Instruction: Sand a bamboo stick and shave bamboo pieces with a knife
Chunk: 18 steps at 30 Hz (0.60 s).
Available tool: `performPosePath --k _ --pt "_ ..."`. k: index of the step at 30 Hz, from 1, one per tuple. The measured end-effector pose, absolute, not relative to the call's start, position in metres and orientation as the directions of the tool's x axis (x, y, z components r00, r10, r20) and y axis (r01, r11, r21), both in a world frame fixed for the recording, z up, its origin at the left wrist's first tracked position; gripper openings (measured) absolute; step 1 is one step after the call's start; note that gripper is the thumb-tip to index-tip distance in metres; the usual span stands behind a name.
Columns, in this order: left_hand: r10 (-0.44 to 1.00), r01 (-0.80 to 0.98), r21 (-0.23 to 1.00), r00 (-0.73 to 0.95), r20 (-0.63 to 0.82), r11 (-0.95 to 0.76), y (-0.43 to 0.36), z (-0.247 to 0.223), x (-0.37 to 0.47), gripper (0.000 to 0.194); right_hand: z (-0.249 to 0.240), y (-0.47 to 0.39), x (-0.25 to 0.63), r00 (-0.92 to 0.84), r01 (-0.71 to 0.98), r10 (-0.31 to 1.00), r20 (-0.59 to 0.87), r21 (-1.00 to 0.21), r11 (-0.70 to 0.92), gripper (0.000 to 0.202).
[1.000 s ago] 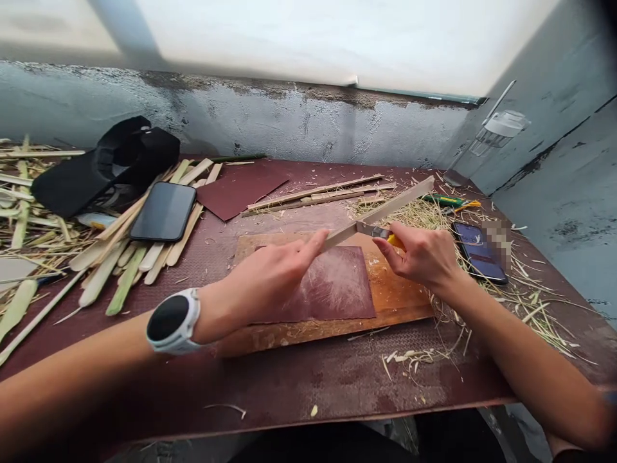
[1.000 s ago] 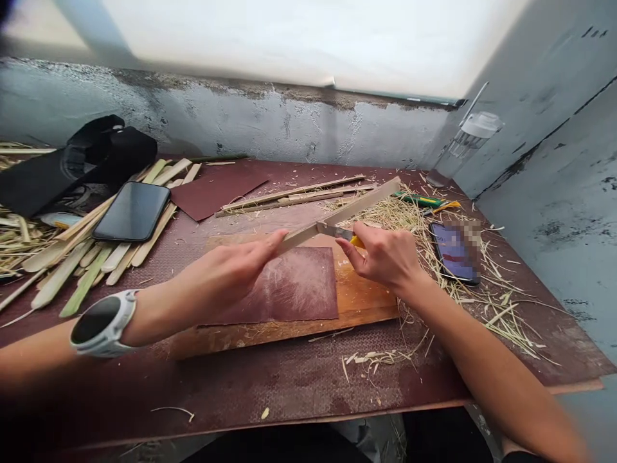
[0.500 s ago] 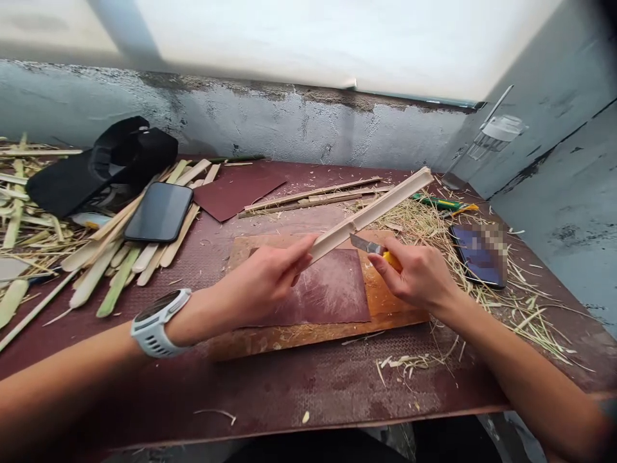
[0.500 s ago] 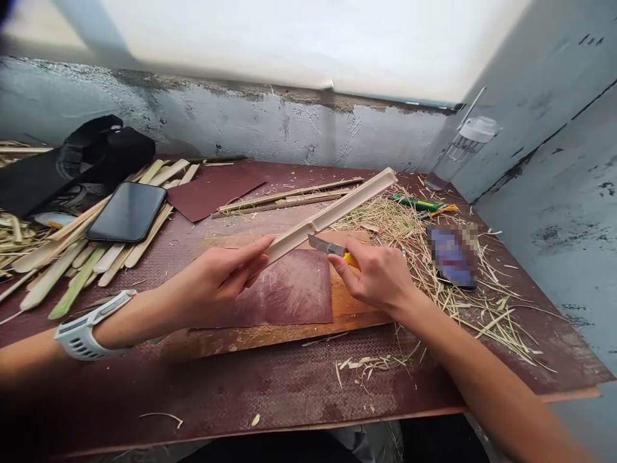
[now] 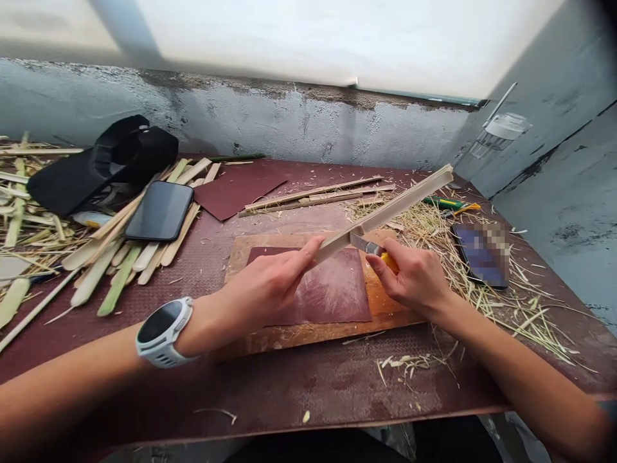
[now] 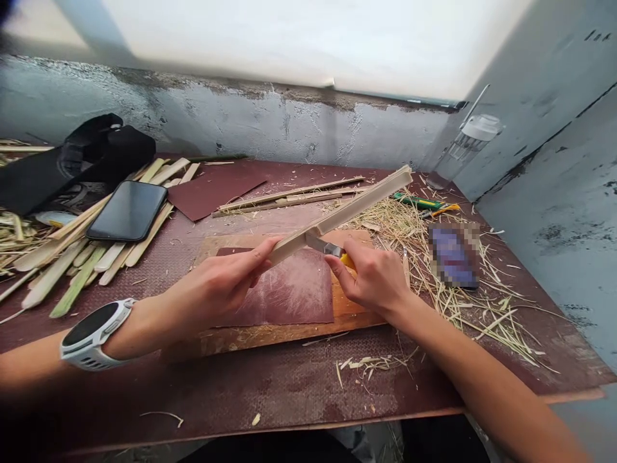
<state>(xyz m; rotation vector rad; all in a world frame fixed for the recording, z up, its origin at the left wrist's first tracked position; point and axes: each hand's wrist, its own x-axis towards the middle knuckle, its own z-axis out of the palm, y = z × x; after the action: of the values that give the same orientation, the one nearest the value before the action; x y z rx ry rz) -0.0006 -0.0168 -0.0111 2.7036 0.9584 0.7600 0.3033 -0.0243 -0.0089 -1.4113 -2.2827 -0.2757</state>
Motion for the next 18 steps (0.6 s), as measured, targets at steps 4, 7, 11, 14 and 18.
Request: performPosePath --k 4,7,11,14,18 --pt "0.647 0.508 0.409 0.661 0.380 -0.759 -0.018 -0.006 0.002 0.058 -0.010 -0.023 0.302 -0.404 0.878 0.769 0.496 -0.025 0.478 0.049" --pt "0.671 0.482 0.500 0.668 0.322 -0.720 -0.021 -0.001 0.005 0.050 -0.009 -0.025 0.301 -0.418 0.870 0.753 0.509 -0.015 0.493 0.048" --pt "0.663 0.454 0.531 0.681 0.312 -0.716 -0.025 0.001 0.006 0.049 -0.007 -0.026 0.300 -0.422 0.869 0.758 0.497 -0.016 0.494 0.047" --pt "0.652 0.452 0.519 0.694 0.307 -0.726 -0.025 0.000 0.005 0.054 -0.006 -0.026 0.300 -0.424 0.870 0.763 0.488 -0.016 0.494 0.048" --pt "0.634 0.474 0.455 0.705 0.317 -0.754 -0.024 -0.003 0.002 0.062 -0.007 -0.026 0.301 -0.451 0.853 0.743 0.494 -0.006 0.522 0.046"
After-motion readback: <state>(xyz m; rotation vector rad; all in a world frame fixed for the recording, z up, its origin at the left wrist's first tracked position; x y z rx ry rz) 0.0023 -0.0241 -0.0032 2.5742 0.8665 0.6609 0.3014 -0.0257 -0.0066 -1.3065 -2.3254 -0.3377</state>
